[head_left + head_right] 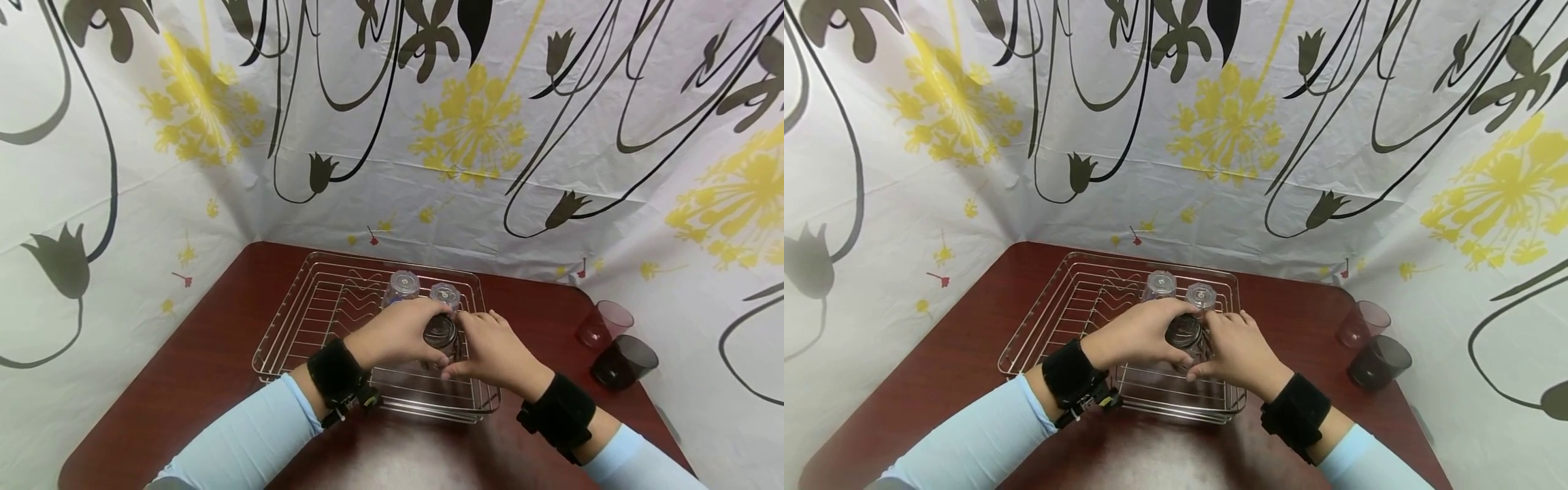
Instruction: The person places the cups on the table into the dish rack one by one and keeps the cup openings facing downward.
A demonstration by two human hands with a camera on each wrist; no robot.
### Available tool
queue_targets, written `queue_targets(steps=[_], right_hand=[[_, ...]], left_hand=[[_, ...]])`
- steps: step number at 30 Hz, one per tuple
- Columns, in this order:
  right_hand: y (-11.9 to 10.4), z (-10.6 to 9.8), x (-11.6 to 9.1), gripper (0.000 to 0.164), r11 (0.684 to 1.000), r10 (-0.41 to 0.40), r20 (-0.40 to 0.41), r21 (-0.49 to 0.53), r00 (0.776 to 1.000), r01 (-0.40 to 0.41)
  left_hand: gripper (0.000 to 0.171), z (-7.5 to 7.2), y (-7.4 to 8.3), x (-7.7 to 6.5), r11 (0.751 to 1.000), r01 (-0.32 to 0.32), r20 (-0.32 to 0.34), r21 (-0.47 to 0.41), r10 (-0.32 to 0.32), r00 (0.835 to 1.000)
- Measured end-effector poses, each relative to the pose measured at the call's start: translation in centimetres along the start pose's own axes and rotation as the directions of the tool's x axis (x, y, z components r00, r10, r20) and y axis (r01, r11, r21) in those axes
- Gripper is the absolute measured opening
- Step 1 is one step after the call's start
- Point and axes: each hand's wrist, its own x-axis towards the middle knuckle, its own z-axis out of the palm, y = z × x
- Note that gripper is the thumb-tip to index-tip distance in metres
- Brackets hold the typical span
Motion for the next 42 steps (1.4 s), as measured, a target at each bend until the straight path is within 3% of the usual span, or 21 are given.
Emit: queue_targets(steps=[5,11,15,22,31,42], right_hand=[[2.0,-0.6,0.0,0.098,1.000,0.018,-0.006,0.008,1.000,-0.018],[5.9,-2.1,0.1,0.073,0.991,0.137,-0.085,0.018,0.987,-0.136],[8.2,-2.5,0.2,0.067,0.981,0.191,-0.099,0.044,0.977,-0.187],[10.7,-1.9,-0.1,0.075,0.972,0.233,-0.072,0.052,0.970,-0.230],[12.8,-1.2,-0.8,0.085,0.953,0.301,-0.097,-0.001,0.949,-0.302],[13.7,-0.5,-1.4,0.090,0.936,0.349,-0.064,-0.014,0.935,-0.351]], left_hand=[[0.078,0.0,-0.1,0.8,0.999,0.019,0.024,0.027,-0.020,1.000],[0.080,0.1,0.1,1.9,0.995,0.051,0.070,0.090,-0.057,0.996],[0.078,0.5,0.1,2.5,0.992,0.056,0.091,0.109,-0.066,0.994],[0.077,1.4,-0.5,3.0,0.990,0.067,0.091,0.121,-0.078,0.993],[0.071,2.5,-0.8,4.3,0.980,0.063,0.075,0.188,-0.079,0.994],[0.066,3.2,-0.6,5.1,0.965,0.062,0.075,0.256,-0.083,0.994]])
